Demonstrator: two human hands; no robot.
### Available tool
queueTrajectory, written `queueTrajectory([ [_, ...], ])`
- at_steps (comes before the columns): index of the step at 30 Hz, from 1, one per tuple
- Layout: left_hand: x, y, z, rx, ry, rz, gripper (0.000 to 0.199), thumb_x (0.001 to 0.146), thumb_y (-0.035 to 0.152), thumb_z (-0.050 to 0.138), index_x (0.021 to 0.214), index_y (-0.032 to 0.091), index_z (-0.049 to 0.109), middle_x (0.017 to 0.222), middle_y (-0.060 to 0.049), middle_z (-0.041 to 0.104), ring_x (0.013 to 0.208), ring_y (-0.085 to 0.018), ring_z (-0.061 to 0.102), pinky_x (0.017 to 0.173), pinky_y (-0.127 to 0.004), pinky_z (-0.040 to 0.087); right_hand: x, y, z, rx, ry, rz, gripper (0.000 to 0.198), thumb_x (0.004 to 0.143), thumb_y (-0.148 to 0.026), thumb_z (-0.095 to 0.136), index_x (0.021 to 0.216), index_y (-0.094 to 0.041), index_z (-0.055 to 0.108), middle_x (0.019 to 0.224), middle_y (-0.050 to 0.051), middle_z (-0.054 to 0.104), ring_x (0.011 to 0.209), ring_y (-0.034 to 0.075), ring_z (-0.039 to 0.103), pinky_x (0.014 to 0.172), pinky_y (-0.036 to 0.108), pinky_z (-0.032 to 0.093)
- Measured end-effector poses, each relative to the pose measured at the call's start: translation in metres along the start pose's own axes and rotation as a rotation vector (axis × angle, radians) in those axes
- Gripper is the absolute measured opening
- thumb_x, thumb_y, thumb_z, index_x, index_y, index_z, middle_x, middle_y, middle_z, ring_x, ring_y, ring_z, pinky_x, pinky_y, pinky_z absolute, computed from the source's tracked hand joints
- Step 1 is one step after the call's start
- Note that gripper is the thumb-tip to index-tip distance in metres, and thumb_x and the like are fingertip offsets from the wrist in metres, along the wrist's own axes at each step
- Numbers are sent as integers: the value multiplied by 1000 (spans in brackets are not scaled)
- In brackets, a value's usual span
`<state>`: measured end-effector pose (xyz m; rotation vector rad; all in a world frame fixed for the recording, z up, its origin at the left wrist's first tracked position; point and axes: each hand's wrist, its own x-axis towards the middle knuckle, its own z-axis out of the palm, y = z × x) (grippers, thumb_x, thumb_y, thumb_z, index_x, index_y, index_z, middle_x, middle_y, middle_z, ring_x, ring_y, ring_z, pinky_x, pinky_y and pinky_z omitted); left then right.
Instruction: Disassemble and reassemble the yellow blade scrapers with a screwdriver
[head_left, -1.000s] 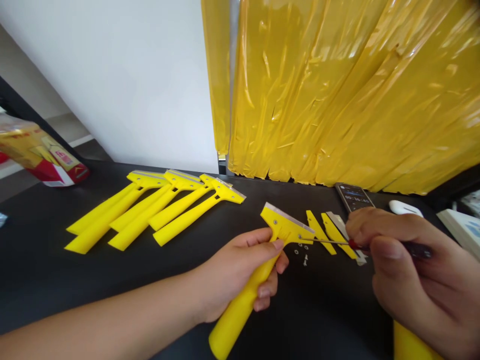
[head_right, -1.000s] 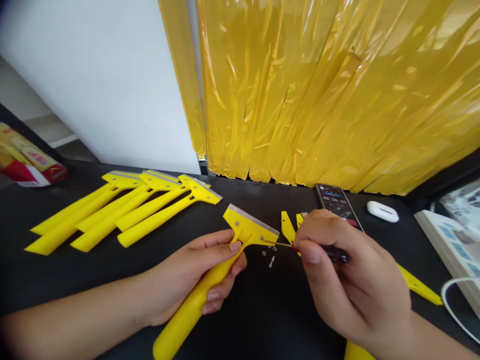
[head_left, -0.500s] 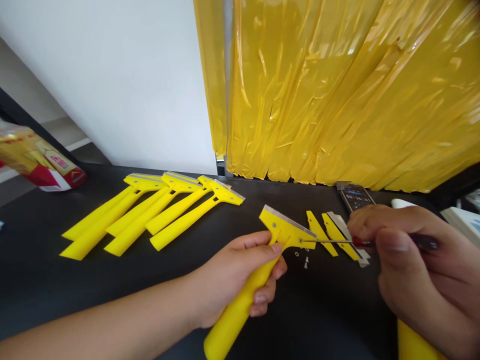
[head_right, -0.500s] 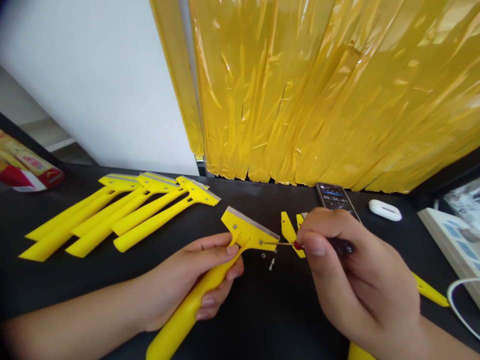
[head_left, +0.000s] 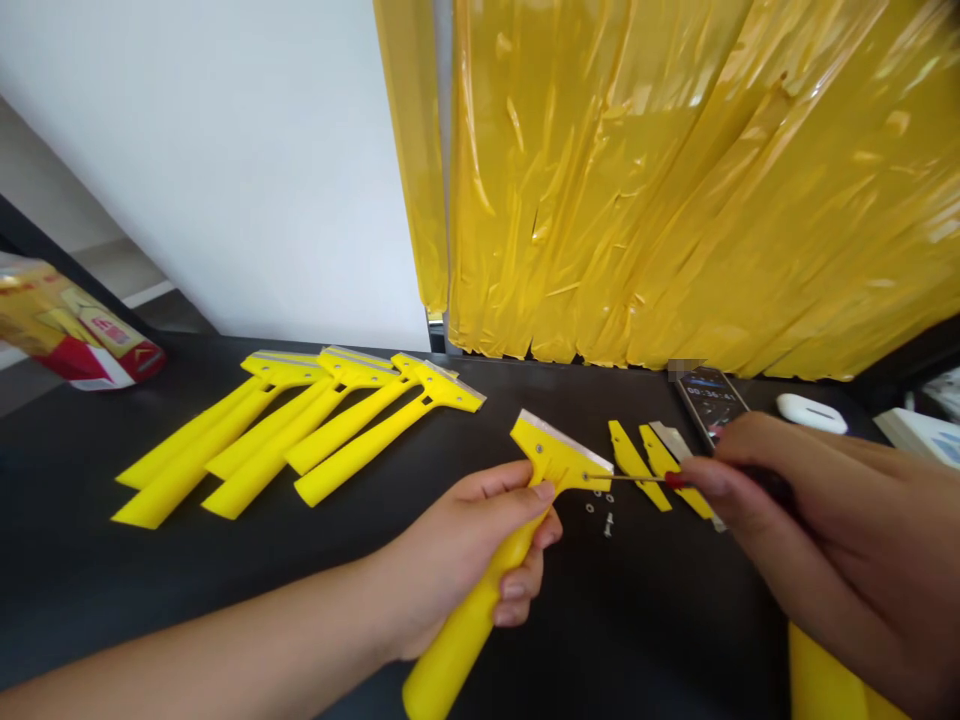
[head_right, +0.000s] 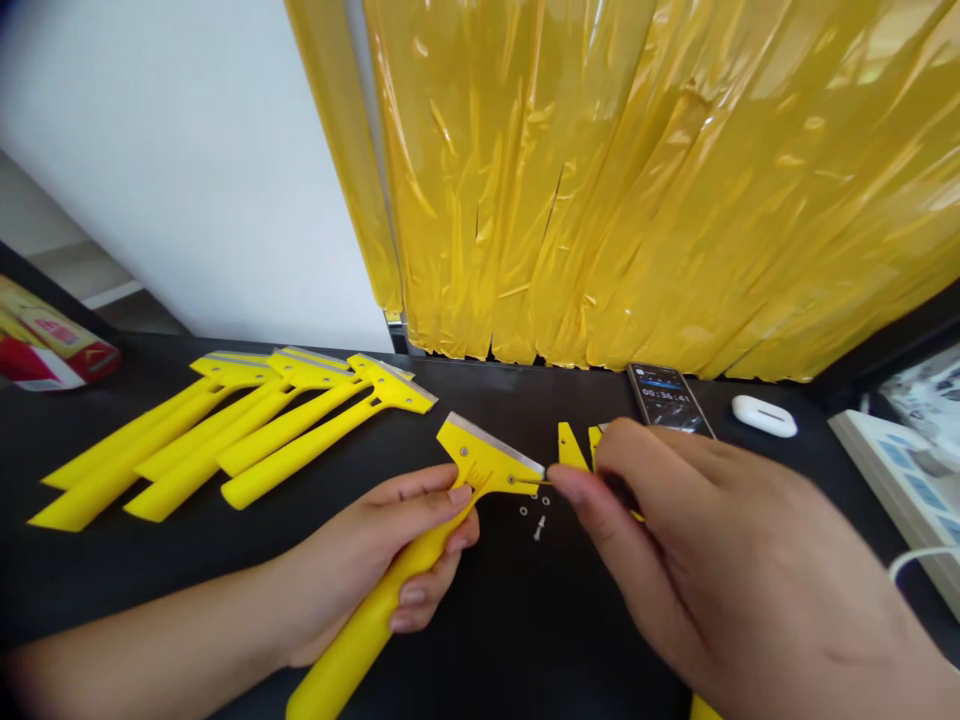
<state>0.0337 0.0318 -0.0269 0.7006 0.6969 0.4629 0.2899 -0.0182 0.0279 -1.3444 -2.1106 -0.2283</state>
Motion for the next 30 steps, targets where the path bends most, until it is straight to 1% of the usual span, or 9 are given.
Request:
queueTrajectory([
  [2,0,1,0,-28,17,-8,26,105,37,64,88,21,51,80,4,55,45,-3,39,41,-17,31,5,-2,-1,-12,-57,-129,22,107,-40,57,89,-28,58,69,-2,60,53,17,58,47,33,38],
  [4,0,2,-1,-53,27,-4,26,105,35,64,89,21,49,81,5,55,45,-3,39,40,-17,31,8,-1,-1,-28,-93,-185,17,109,-38,51,98,-27,59,80,0,65,62,18,64,52,32,47],
  [8,1,3,-2,-44,7,-19,24,106,35,63,90,21,51,82,4,56,45,-3,40,40,-17,32,6,4,1,29,-112,-104,11,107,-38,57,108,-29,62,85,-2,68,63,15,65,54,28,50],
  [12,1,3,-2,-36,-9,-33,25,106,36,61,89,20,52,82,4,56,45,-3,41,41,-17,32,5,9,9,143,-46,-39,15,104,-30,60,118,-29,64,96,0,72,79,17,71,67,28,57],
  [16,0,4,2,-36,-2,-52,24,105,35,63,90,21,51,81,4,56,44,-3,41,40,-18,32,8,11,15,150,12,24,12,102,-34,63,112,-30,68,87,-1,72,67,17,69,57,28,54],
  [20,-1,5,4,-40,28,-59,26,102,36,68,91,22,50,81,5,56,45,-3,40,41,-18,30,6,13,14,127,17,-1,19,101,-34,63,120,-30,65,95,2,74,77,19,73,66,30,59],
  [23,-1,4,4,-41,18,-58,27,101,38,69,91,22,50,82,5,56,45,-3,41,41,-18,31,4,13,12,77,30,-40,13,103,-34,60,114,-30,66,85,1,73,68,19,71,60,30,58],
  [26,-1,2,4,-22,25,-52,28,101,39,70,90,22,49,82,5,56,44,-3,41,42,-18,31,3,12,11,83,20,-28,18,103,-32,60,120,-29,64,92,2,74,72,19,73,60,30,58],
  [30,-2,2,3,2,17,-21,23,104,36,66,96,24,48,84,6,56,45,-3,42,43,-17,33,4,12,15,97,-2,23,18,103,-36,63,120,-31,63,91,-1,73,67,16,70,53,28,53],
])
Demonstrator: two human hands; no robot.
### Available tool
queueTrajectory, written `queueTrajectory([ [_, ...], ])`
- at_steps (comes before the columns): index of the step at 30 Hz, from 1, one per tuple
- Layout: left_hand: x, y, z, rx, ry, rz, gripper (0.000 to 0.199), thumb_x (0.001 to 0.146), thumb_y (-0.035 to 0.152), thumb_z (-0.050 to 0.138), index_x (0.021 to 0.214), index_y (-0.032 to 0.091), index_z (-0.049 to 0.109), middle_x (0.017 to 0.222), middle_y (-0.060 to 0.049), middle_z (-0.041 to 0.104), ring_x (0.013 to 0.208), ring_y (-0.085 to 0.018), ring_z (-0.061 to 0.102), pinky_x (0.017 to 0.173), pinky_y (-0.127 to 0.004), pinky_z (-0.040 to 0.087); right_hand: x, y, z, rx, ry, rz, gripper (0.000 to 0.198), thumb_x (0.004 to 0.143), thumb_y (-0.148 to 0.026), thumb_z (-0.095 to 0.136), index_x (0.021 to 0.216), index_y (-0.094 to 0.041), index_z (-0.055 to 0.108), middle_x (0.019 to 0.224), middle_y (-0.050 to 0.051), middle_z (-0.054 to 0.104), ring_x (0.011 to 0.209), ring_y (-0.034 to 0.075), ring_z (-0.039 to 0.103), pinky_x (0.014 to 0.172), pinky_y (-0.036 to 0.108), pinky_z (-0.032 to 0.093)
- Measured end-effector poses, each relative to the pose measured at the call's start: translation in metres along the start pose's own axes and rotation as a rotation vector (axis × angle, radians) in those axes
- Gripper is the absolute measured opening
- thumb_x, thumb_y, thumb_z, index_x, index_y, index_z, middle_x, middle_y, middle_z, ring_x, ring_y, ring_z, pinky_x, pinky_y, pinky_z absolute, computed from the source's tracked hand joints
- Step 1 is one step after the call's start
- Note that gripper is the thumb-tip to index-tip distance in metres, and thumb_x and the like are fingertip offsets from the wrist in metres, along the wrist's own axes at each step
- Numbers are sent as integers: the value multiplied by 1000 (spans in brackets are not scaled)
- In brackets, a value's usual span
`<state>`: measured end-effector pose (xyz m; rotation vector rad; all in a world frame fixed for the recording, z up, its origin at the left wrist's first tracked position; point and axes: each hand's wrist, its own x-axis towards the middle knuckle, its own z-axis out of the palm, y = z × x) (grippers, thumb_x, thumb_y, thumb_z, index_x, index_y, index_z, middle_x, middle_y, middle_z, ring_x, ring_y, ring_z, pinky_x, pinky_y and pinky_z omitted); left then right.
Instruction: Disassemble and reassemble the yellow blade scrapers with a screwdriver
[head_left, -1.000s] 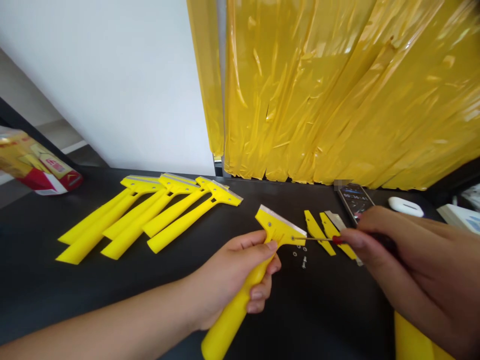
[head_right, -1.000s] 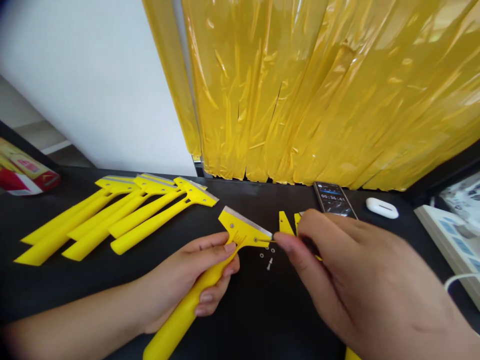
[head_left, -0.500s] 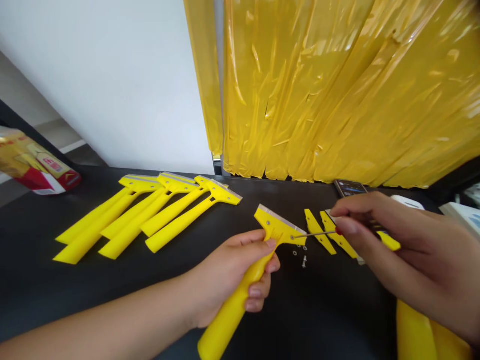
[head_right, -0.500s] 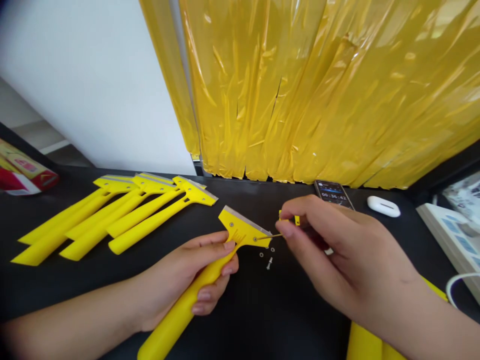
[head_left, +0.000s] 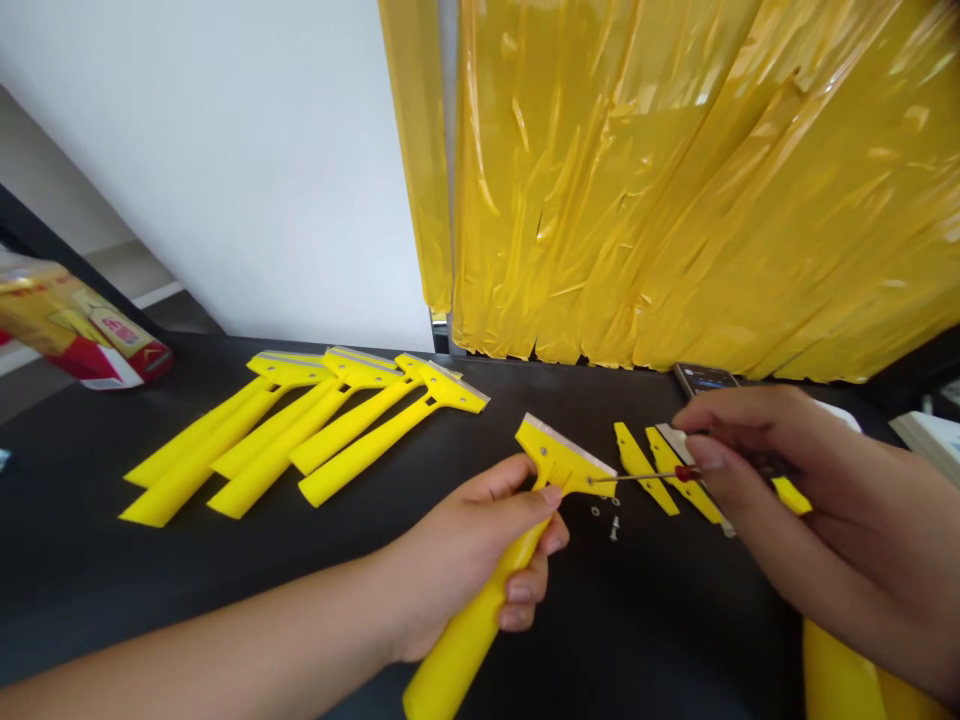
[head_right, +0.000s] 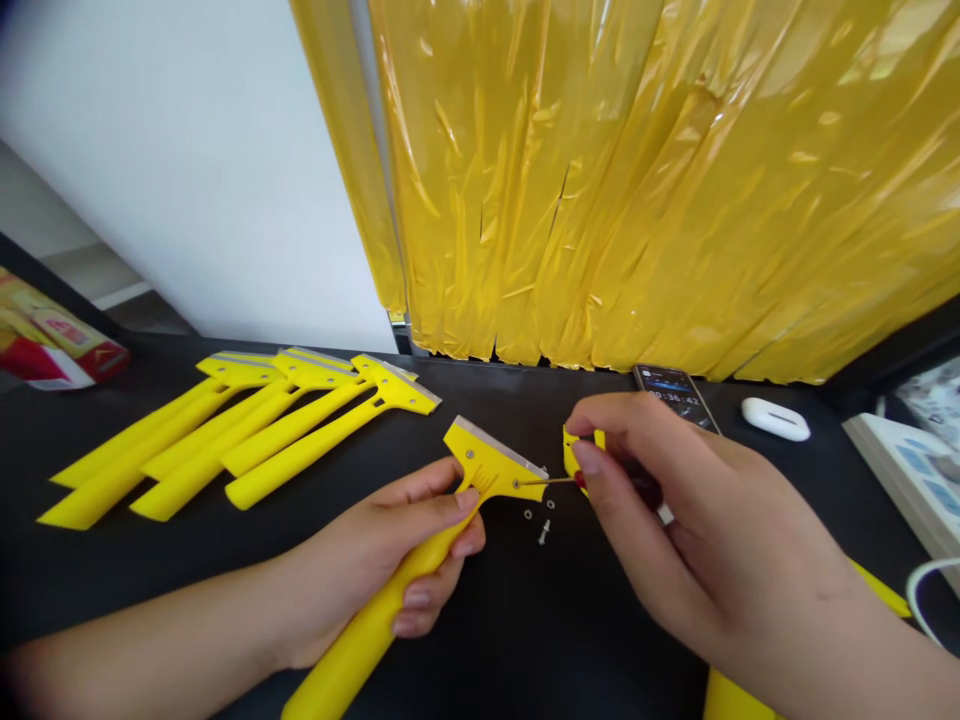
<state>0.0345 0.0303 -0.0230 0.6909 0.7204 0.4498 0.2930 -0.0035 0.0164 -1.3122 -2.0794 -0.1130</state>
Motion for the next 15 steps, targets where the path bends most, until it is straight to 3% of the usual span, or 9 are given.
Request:
queueTrajectory([
  [4,0,2,-1,-6,-24,2,18,107,34,62,102,26,46,85,5,59,46,-3,43,43,-16,36,1,-2,2,23,55,-7,18,103,-40,65,118,-31,64,96,0,73,80,19,74,69,30,60],
  [7,1,3,-3,-18,-53,24,14,108,34,60,104,25,49,88,3,61,48,-3,43,43,-17,42,3,-5,0,-18,62,-21,13,105,-42,61,108,-31,68,84,-1,73,67,18,71,61,31,58],
  [11,4,1,-5,-74,-89,58,19,101,23,70,107,24,52,89,4,56,53,-4,46,47,-16,46,6,-5,1,-47,74,-14,15,104,-36,58,114,-30,67,94,1,75,72,20,72,62,34,57],
  [15,4,-2,-6,-70,-120,79,22,99,20,71,112,23,54,95,2,57,61,-6,53,49,-18,51,4,-2,2,-29,93,47,13,104,-39,61,111,-30,68,88,0,75,66,17,69,56,30,52],
])
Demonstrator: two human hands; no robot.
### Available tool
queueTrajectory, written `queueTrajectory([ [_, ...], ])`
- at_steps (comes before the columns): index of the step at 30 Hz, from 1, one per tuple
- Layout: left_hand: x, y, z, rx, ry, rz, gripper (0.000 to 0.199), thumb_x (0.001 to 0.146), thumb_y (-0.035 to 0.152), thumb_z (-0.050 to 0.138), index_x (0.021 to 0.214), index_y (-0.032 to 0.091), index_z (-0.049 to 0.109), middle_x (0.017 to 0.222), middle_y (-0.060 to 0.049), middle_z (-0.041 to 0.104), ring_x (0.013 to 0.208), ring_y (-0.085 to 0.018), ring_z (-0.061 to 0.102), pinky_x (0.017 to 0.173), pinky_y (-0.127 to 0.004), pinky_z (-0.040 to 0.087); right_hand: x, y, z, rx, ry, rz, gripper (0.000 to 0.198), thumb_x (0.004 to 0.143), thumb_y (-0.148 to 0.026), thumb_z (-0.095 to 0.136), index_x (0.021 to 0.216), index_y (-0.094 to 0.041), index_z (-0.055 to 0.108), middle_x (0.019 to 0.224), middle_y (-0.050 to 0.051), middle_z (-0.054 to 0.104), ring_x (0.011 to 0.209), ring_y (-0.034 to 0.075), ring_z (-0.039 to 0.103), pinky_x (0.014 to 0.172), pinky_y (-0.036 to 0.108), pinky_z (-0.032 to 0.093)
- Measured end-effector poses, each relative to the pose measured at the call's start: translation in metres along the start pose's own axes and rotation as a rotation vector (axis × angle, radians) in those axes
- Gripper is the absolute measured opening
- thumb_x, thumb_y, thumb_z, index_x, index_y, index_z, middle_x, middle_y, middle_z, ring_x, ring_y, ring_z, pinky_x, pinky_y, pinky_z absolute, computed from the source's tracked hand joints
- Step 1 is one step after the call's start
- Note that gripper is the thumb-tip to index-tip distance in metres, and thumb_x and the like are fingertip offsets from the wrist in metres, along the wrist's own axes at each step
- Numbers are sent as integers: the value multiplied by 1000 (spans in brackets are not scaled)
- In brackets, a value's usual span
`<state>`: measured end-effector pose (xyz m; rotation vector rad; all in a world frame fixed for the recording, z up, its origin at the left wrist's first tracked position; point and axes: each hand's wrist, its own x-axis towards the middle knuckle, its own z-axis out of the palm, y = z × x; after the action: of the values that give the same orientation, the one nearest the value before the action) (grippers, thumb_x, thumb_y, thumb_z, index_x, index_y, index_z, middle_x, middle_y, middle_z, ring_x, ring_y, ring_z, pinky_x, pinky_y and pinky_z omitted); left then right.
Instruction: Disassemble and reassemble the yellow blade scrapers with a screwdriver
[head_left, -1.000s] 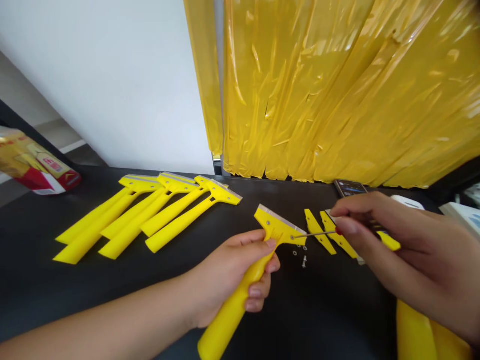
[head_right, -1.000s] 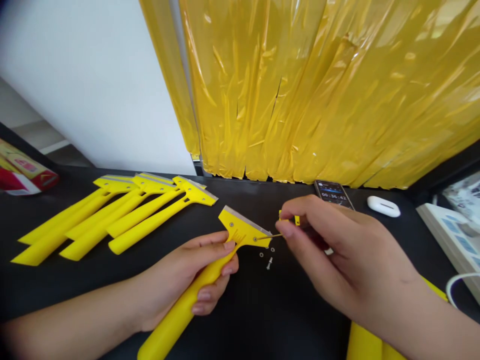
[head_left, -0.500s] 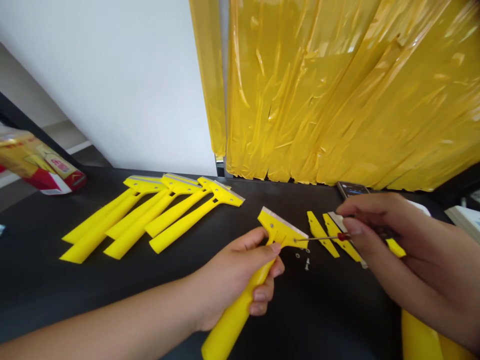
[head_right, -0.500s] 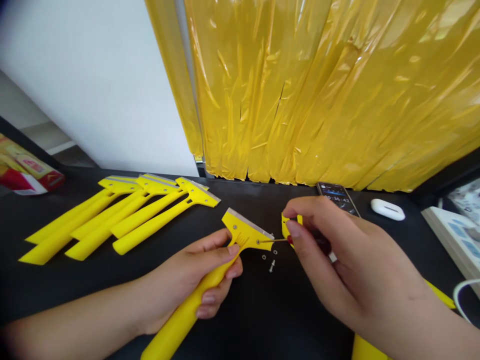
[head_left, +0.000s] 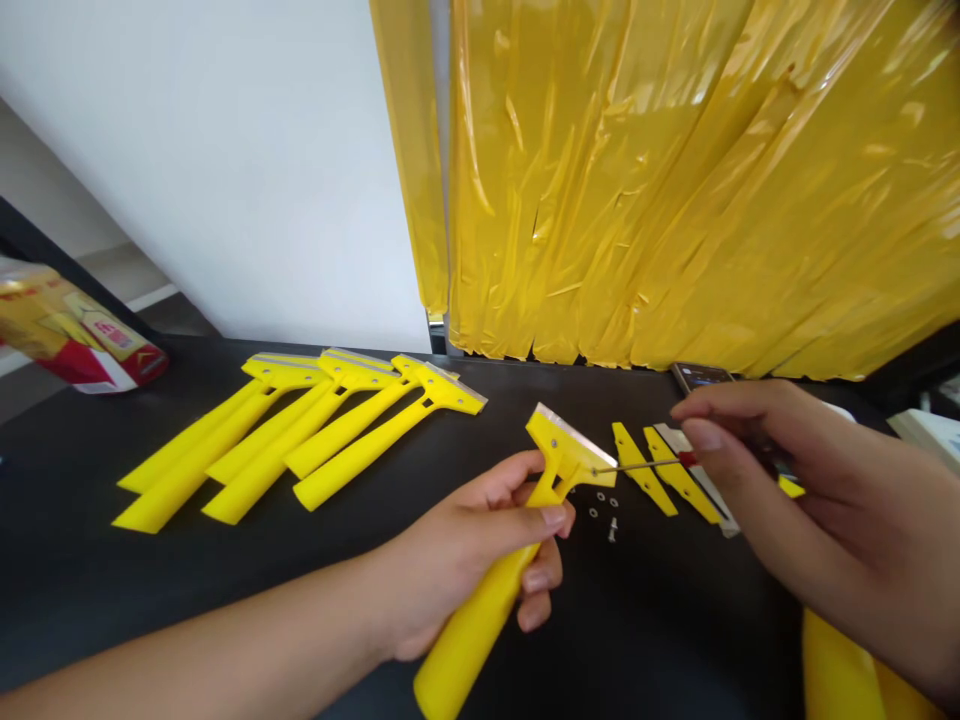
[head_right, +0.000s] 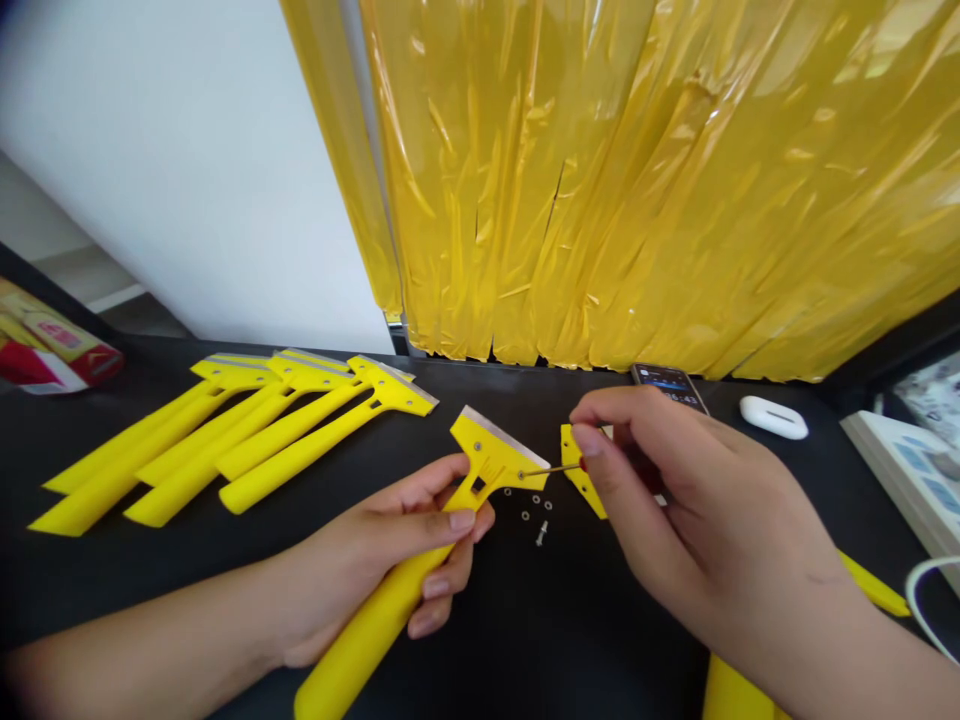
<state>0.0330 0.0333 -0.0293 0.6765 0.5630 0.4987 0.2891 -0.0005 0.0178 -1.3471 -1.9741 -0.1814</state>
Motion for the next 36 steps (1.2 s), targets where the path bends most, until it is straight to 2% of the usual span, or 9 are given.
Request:
queueTrajectory([
  [3,-3,1,2,41,10,-42,16,105,29,64,109,23,50,96,1,60,57,-7,52,44,-19,50,-5,1,0,39,63,75,19,103,-39,61,119,-30,66,100,2,73,82,19,71,63,29,56],
  [5,-5,3,3,59,46,-87,18,105,31,64,113,25,49,94,2,58,52,-5,47,40,-16,43,-7,1,0,41,64,87,19,102,-41,62,117,-30,67,95,1,72,75,18,70,57,28,54],
  [7,-6,5,3,70,70,-116,20,105,31,65,115,25,50,94,3,57,51,-3,44,39,-14,38,-7,0,2,28,48,72,16,102,-41,64,114,-30,67,88,0,71,66,16,67,50,28,51],
  [11,-5,7,2,81,53,-142,20,104,33,66,113,25,51,95,4,56,51,-3,44,39,-14,35,-5,1,6,40,49,36,24,101,-40,66,122,-29,63,102,2,72,83,19,72,67,29,59],
  [14,-4,8,1,55,81,-169,23,103,32,67,116,26,50,94,4,56,50,-3,44,38,-15,34,-4,2,6,15,-7,-16,16,104,-37,61,118,-29,64,95,0,72,74,17,70,62,30,54],
  [19,-4,12,3,25,91,-230,22,104,29,65,112,27,45,89,6,52,49,-4,41,38,-15,30,-8,6,3,9,-50,-79,23,103,-33,59,125,-29,62,104,3,71,85,21,70,74,36,55],
  [23,-3,14,4,29,74,-226,19,105,29,64,107,26,45,87,6,52,48,-3,41,37,-16,29,-8,8,7,-50,-3,-46,22,103,-43,63,121,-30,63,93,0,72,74,20,70,63,35,53],
  [28,-2,13,2,16,67,-210,20,105,29,64,108,26,44,87,6,52,48,-3,41,38,-15,29,-4,7,7,33,-38,-76,21,105,-37,60,124,-30,62,106,2,71,89,21,71,77,36,56],
  [36,-2,11,1,20,74,-221,23,104,29,65,113,27,45,86,6,52,48,-3,41,38,-15,30,-9,7,1,35,-42,-77,19,102,-26,57,120,-30,64,100,2,70,82,21,68,70,37,53],
])
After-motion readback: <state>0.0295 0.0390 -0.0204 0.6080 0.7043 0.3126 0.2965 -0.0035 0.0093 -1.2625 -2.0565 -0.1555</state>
